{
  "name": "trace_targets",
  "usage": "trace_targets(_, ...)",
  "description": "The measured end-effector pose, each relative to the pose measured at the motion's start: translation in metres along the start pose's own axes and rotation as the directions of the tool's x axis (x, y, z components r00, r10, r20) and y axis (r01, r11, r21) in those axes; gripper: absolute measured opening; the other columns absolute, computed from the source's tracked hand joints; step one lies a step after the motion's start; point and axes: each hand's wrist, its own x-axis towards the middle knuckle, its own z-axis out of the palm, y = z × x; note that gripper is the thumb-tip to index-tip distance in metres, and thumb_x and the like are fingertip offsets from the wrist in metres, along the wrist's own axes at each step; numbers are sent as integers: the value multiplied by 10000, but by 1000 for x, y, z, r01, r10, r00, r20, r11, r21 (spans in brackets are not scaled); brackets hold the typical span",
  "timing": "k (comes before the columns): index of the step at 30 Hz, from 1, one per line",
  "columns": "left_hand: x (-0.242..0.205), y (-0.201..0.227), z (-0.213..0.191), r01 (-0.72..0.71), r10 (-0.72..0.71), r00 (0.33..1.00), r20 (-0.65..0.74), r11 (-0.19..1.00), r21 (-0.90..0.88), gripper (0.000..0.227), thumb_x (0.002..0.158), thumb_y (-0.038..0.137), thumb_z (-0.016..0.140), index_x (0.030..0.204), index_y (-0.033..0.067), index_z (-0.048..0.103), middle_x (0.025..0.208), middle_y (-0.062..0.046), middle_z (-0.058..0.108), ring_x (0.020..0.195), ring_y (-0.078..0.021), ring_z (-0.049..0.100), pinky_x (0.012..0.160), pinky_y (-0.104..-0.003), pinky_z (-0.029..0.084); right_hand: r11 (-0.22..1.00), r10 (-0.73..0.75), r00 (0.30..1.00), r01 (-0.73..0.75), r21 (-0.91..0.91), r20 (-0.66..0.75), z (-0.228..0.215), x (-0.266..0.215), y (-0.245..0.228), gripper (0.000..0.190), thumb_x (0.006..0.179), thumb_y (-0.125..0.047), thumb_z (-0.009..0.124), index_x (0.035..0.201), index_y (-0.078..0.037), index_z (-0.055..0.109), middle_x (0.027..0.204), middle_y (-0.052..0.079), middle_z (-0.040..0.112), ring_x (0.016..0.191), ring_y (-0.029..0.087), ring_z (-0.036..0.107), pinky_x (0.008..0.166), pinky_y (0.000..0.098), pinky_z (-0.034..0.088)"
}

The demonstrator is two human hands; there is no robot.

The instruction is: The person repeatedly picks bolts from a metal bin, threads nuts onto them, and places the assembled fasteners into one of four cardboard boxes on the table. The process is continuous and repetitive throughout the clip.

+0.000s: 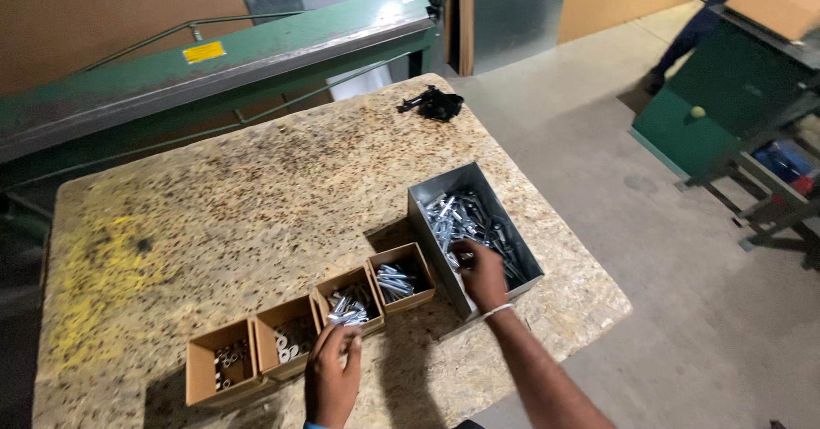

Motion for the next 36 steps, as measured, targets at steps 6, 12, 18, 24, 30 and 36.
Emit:
trace_targets(6,-20,-38,14,92,-90,995,-37,993,79,154,1011,223,720,1005,266,868,1062,76,825,829,-193,727,833,-344,590,902,61,993,-98,-421,-101,-81,22,62,334,814,-94,817,1128,-169,902,1101,99,914,1046,311,856,905,428,628)
trace_targets(12,-16,-37,19,143,-145,989,15,984,104,168,1041,264,713,964,241,860,986,57,800,775,-192,696,813,-346,578,756,98,995,-60,-651,22,-58,33,84,151,927,-272,777,1033,-170,808,1047,119,821,973,409,823,808,583,643)
trace_targets(18,-7,-22,5,-18,24,993,-116,998,54,138,1029,231,715,957,239,832,943,51,778,758,-183,735,771,-350,574,547,220,975,-150,-824,-31,-28,61,145,280,1154,-203,447,1183,-161,722,1217,152,789,1043,463,854,767,623,666)
trace_targets(24,0,-46,-9,78,-82,997,5,963,257,122,1024,285,740,1127,271,804,1102,51,784,952,-191,767,853,-375,629,654,195,981,-130,-745,1,-55,38,66,254,1000,-358,707,1083,-174,862,1188,122,804,1124,459,808,878,641,634)
trace_targets(30,17,-52,5,-296,136,935,326,807,511,457,1100,512,700,1393,164,734,1401,-77,684,1308,-303,629,1100,-542,527,931,-148,965,62,-360,-216,-55,-5,51,235,1060,-280,789,1054,-47,764,1032,143,697,946,354,685,836,496,515)
trace_targets(36,38,-65,32,-338,151,911,383,804,488,436,1123,483,696,1351,113,670,1261,-119,695,1162,-336,677,1084,-548,510,992,-115,948,92,-92,-295,-49,-45,-8,191,1081,-145,769,1212,-7,769,1102,107,680,960,225,653,822,370,547)
